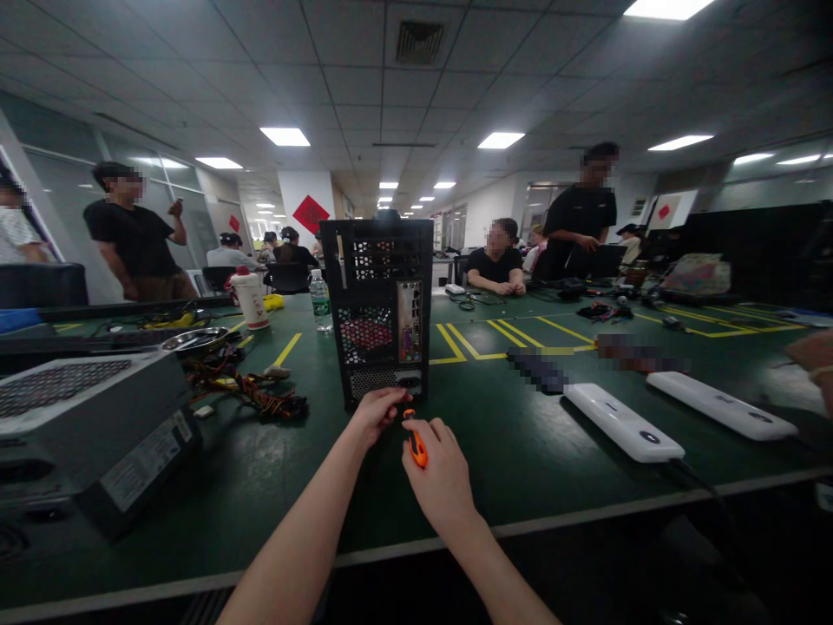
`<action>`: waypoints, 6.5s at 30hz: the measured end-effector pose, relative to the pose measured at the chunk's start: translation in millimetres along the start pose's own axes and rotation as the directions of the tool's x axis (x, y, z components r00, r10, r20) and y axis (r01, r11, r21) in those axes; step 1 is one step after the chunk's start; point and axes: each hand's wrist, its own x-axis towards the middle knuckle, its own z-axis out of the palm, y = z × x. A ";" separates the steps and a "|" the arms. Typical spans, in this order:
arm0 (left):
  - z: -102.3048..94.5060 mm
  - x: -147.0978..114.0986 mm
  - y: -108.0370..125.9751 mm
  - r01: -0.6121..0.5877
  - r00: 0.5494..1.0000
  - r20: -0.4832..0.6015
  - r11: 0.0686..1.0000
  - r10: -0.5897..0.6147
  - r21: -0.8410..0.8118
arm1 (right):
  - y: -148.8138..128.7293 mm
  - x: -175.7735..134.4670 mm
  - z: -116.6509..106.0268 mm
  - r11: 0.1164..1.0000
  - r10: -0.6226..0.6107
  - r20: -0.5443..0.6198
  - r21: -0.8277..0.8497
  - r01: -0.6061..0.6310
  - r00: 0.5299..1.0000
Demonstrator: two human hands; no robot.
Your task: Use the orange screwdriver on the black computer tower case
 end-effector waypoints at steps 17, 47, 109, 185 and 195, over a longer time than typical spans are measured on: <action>-1.9 0.1 0.0 -0.004 0.998 0.054 0.997 0.008 -0.071 | 0.3 0.3 -0.2 0.994 0.079 0.083 0.075 -0.085 0.993; 2.4 -1.9 0.3 -0.034 0.999 0.007 0.999 0.034 0.034 | 5.2 3.4 2.8 0.994 -0.067 0.008 -0.086 0.067 0.998; 2.4 -1.9 -0.7 -0.033 0.999 0.031 0.998 0.034 -0.058 | 4.2 3.3 1.1 0.996 0.022 0.013 0.091 -0.023 1.000; 2.4 -5.0 2.0 -0.088 0.996 -0.018 0.986 0.092 0.143 | 5.6 1.4 3.9 0.997 0.072 -0.033 0.010 -0.072 0.997; 0.1 -0.7 -2.1 -0.087 0.996 -0.006 0.994 0.088 0.072 | 3.9 0.2 -0.8 0.992 0.099 0.069 0.074 -0.104 0.993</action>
